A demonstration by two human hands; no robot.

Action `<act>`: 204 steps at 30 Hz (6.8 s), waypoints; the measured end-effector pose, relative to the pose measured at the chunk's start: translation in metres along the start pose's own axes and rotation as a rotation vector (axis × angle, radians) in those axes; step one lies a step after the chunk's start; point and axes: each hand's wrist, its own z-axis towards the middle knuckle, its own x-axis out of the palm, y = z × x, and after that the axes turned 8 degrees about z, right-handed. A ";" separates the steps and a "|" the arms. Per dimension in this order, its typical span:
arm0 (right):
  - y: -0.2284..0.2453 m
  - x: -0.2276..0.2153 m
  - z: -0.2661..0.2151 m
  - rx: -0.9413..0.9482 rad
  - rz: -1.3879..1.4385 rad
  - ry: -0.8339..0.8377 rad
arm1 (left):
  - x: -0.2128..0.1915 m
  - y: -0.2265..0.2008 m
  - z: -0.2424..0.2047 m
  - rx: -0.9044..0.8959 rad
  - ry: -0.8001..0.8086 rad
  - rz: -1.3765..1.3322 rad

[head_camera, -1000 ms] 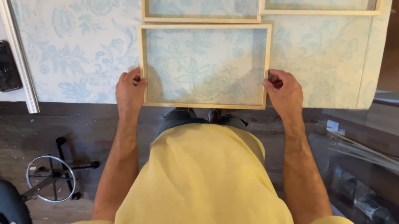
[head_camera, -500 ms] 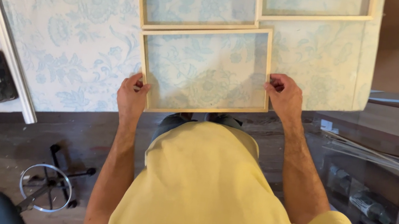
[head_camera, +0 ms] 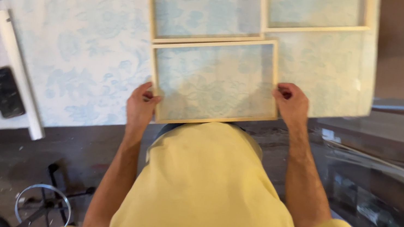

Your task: The person is laying out wooden frames on a sheet of glass and marking the glass with a pen to prepare for cutting.

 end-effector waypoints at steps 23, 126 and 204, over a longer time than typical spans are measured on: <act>0.017 -0.006 -0.023 -0.177 -0.061 0.041 | -0.026 -0.032 -0.019 0.076 0.092 0.020; 0.148 0.048 -0.115 -0.255 0.093 0.113 | -0.224 0.170 0.037 -0.176 -0.543 0.507; 0.012 -0.001 -0.028 -0.559 -0.242 -0.090 | -0.050 -0.095 0.083 0.011 0.141 -0.030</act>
